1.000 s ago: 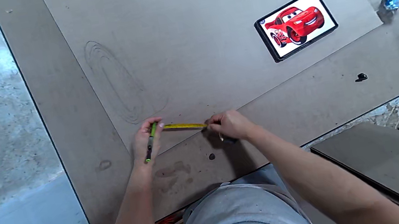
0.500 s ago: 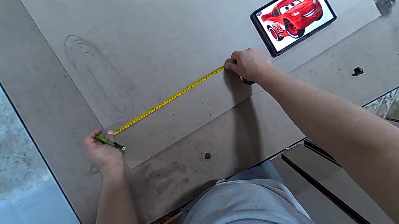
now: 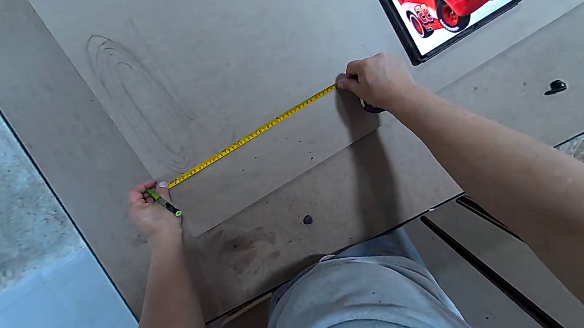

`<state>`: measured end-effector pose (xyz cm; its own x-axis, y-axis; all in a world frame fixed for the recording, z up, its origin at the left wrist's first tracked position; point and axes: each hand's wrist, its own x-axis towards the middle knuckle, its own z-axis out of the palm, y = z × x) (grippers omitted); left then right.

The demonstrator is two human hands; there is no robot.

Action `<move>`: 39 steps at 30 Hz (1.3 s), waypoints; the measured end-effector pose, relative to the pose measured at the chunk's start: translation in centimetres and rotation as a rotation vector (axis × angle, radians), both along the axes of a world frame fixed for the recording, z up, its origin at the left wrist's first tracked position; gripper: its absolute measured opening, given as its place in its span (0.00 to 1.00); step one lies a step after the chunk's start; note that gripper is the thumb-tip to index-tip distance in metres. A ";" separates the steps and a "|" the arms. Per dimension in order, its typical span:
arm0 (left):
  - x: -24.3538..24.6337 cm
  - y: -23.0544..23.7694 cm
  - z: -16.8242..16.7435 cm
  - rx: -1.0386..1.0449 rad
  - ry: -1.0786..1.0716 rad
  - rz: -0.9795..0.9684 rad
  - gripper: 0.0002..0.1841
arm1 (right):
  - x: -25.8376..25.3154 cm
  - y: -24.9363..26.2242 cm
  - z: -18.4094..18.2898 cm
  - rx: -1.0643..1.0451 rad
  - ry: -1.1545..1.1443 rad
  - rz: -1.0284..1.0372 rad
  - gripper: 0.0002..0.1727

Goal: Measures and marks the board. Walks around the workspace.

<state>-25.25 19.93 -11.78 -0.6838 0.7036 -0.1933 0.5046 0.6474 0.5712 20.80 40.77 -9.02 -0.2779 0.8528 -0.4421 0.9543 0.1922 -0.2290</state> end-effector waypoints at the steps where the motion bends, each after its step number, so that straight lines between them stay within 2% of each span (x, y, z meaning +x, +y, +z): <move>1: 0.3 0.0 0.1 0.033 0.011 0.020 0.18 | 0.0 -0.1 0.0 0.006 -0.002 0.002 0.22; 4: 1.7 0.2 0.5 0.174 0.019 -0.064 0.24 | -0.2 -0.2 -0.1 0.009 -0.012 -0.028 0.23; 7: 5.1 1.5 1.0 0.163 -0.123 -0.168 0.25 | -0.3 -0.1 -0.2 -0.003 -0.013 -0.054 0.23; 13: 13.3 6.8 1.8 0.054 -0.321 -0.431 0.09 | 0.3 0.0 -0.5 0.014 0.031 -0.001 0.22; 17: 16.8 9.4 1.2 -0.008 -0.385 -0.483 0.06 | 0.0 -0.2 -0.2 0.003 0.019 -0.009 0.21; 25: 17.6 10.0 0.1 0.028 -0.407 -0.454 0.05 | 0.1 -0.6 -0.7 0.022 0.042 -0.031 0.20; 39: 18.2 10.2 -0.1 0.013 -0.308 -0.475 0.04 | 0.1 -0.6 -0.7 0.021 0.028 -0.031 0.22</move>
<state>-7.03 30.12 -11.86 -0.2050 0.9237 -0.3236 0.5474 0.3823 0.7444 20.88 40.21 -9.76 -0.2635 0.8702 -0.4163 0.9530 0.1679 -0.2523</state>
